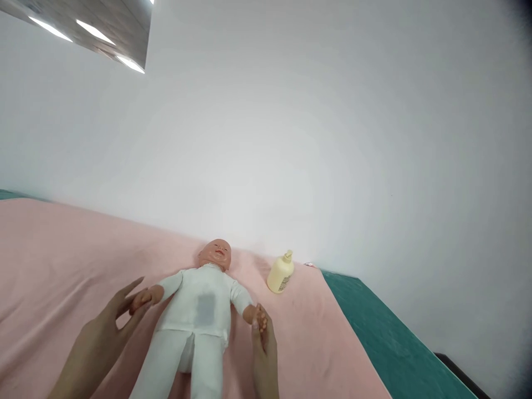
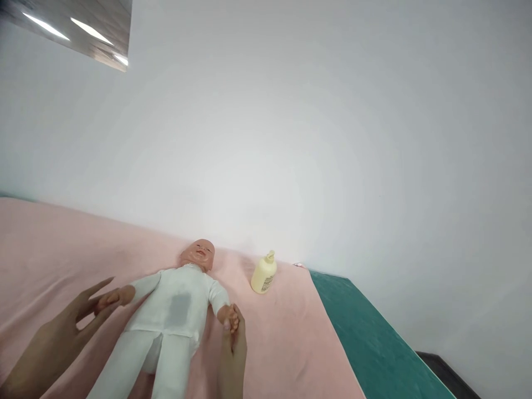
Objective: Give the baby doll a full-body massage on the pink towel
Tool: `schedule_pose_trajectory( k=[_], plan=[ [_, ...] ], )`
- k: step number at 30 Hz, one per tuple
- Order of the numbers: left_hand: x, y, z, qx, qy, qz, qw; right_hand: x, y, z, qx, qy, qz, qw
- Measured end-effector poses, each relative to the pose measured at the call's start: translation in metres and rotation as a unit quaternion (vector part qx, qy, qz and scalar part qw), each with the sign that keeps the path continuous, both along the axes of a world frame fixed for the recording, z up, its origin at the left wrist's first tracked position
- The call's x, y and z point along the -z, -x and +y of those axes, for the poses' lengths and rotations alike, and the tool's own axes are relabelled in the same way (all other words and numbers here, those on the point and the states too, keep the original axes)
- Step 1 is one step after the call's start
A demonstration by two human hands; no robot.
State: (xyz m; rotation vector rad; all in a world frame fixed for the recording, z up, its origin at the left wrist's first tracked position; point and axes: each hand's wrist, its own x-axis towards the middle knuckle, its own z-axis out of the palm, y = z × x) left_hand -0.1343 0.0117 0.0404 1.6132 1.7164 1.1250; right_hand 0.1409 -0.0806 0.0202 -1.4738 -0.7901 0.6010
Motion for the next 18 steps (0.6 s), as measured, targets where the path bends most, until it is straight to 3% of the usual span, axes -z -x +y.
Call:
schedule_pose_trajectory(
  k=[5, 9, 18],
  plan=[
    [-0.015, -0.022, 0.043, -0.022, -0.030, -0.095, 0.995, -0.013, -0.011, 0.044, 0.038, -0.087, 0.062, 0.994],
    [-0.020, -0.043, 0.082, -0.017, -0.028, -0.201, 0.979, -0.013, -0.019, 0.092, 0.029, -0.139, 0.049, 0.989],
    [-0.006, -0.061, 0.140, 0.043, 0.032, -0.230, 0.972, 0.008, -0.052, 0.182, -0.018, -0.087, 0.040, 0.995]
  ],
)
